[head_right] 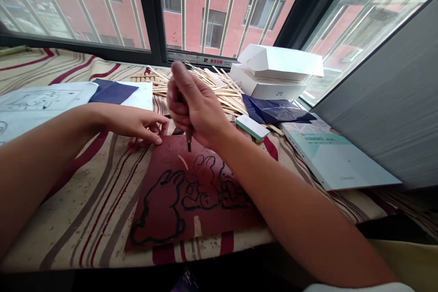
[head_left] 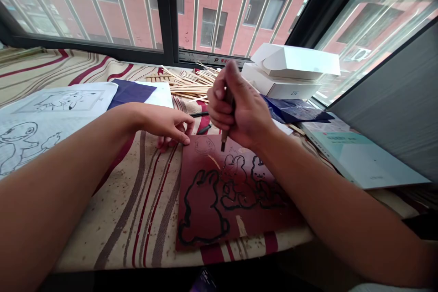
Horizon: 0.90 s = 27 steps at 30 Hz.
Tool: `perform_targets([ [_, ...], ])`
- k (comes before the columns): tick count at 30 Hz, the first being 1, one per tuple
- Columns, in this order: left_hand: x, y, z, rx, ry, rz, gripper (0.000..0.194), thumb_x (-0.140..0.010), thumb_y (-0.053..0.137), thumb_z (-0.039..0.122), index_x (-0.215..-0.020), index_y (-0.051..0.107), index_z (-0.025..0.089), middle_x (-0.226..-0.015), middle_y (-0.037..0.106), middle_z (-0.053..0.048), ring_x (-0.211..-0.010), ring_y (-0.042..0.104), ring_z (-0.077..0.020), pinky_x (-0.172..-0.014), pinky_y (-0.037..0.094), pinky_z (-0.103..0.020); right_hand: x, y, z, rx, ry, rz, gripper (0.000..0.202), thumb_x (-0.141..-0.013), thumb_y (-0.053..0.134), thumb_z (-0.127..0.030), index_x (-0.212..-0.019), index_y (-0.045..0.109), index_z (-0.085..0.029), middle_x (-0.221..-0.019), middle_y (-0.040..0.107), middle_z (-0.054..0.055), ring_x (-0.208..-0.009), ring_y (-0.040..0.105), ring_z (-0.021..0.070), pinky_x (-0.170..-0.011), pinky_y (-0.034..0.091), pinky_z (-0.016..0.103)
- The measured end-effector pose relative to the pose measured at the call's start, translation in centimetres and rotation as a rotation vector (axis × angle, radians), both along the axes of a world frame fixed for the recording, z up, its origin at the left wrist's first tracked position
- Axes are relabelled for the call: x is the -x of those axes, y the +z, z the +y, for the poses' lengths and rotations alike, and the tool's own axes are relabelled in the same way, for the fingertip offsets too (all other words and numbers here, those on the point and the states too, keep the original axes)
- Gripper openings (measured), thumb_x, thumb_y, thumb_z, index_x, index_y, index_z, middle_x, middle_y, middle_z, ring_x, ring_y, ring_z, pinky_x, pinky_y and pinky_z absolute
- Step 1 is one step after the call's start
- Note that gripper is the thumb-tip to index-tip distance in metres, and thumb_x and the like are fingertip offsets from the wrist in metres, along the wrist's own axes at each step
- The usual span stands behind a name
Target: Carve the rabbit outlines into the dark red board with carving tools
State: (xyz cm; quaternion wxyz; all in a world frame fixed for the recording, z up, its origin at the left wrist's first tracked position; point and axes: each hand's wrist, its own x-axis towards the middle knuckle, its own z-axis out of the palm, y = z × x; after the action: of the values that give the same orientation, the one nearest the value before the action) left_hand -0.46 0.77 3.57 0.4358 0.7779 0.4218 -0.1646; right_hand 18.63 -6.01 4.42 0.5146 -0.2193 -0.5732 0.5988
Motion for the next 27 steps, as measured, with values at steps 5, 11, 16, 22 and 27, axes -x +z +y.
perform_targets([
  [5, 0.0, -0.3, 0.3, -0.014, -0.020, 0.033, 0.034, -0.084, 0.069, 0.050, -0.098, 0.055, 0.022, -0.064, 0.064, -0.001, -0.058, 0.067, -0.0189, -0.056, 0.056, -0.028, 1.8, -1.5, -0.2, 0.058, 0.060, 0.008, 0.054, -0.092, 0.067, -0.066, -0.074, 0.041, -0.023, -0.058, 0.028, -0.011, -0.045, 0.017, 0.0043, -0.040, 0.013, 0.022],
  [11, -0.3, -0.2, 0.1, -0.067, -0.036, 0.039, 0.042, -0.085, 0.067, 0.053, -0.111, 0.058, 0.021, -0.066, 0.065, -0.001, -0.061, 0.068, -0.0192, -0.055, 0.054, -0.026, 2.1, -1.7, -0.2, 0.130, 0.122, 0.007, 0.056, -0.090, 0.067, -0.070, -0.073, 0.044, -0.022, -0.057, 0.023, -0.011, -0.046, 0.013, 0.0049, -0.042, 0.010, 0.022],
  [16, -0.6, -0.3, -0.1, -0.083, -0.025, 0.056, 0.034, -0.090, 0.060, 0.051, -0.104, 0.058, 0.020, -0.063, 0.062, -0.002, -0.057, 0.067, -0.0207, -0.054, 0.054, -0.029, 2.2, -1.8, 0.1, 0.131, 0.094, 0.007, 0.061, -0.092, 0.063, -0.071, -0.066, 0.036, -0.023, -0.052, 0.024, -0.012, -0.044, 0.011, 0.0044, -0.042, 0.009, 0.023],
  [22, -0.7, -0.7, -0.2, -0.118, -0.036, 0.036, 0.024, -0.094, 0.057, 0.043, -0.090, 0.058, 0.019, -0.062, 0.060, -0.001, -0.052, 0.065, -0.0166, -0.052, 0.052, -0.024, 3.6, -2.1, 0.9, 0.177, -0.021, -0.091, 0.058, -0.097, 0.060, -0.066, -0.067, 0.035, -0.024, -0.050, 0.029, -0.011, -0.044, 0.019, 0.0058, -0.040, 0.017, 0.023],
  [27, -0.9, -0.4, -0.8, -0.114, 0.014, 0.057, 0.023, -0.100, 0.048, 0.034, -0.092, 0.057, 0.015, -0.058, 0.057, 0.001, -0.047, 0.057, -0.0113, -0.052, 0.052, -0.024, 4.8, -2.7, 1.5, 0.138, -0.074, -0.234, 0.060, -0.093, 0.061, -0.070, -0.067, 0.037, -0.022, -0.052, 0.031, -0.010, -0.046, 0.023, 0.0051, -0.042, 0.019, 0.023],
])
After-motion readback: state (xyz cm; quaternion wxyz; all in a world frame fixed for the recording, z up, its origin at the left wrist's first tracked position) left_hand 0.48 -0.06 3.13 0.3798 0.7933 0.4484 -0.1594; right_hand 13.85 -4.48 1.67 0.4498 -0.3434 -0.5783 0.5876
